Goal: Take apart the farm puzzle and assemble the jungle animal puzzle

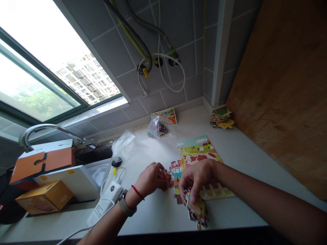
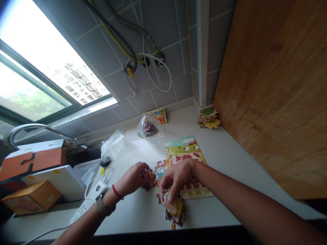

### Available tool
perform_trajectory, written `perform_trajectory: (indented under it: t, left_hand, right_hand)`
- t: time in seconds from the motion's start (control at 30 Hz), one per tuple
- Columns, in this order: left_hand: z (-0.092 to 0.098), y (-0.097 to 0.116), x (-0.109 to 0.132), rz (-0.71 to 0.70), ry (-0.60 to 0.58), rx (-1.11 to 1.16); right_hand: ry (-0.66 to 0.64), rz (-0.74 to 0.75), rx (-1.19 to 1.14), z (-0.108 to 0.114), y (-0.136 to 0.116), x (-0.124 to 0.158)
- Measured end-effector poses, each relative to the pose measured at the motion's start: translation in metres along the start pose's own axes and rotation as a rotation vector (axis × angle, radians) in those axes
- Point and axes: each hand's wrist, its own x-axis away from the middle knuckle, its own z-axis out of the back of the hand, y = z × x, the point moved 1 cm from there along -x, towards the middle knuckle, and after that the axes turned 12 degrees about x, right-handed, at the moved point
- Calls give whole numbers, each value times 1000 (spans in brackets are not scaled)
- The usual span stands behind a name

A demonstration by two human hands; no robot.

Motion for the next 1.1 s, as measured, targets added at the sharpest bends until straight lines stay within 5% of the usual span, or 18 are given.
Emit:
perform_trajectory:
  t: [0.33,0.53,0.77,0.97,1.1]
  left_hand:
    - [1,-13,-1,3,-48,188]
    - [14,-24,-4,76,-150,581]
    - [19,-13,-1,49,-326,828]
    - [16,1,-14,-182,-155,935]
    - [4,13,-31,-349,186,814]
  right_hand:
    - [82,32,-15,3,4,2]
    - [698,198,-186,17,13,-4]
    - [1090,413,-450,22,0,-6]
    - [1415,465,-353,33,6,-6]
    - [1399,442,-264,36,10,-8]
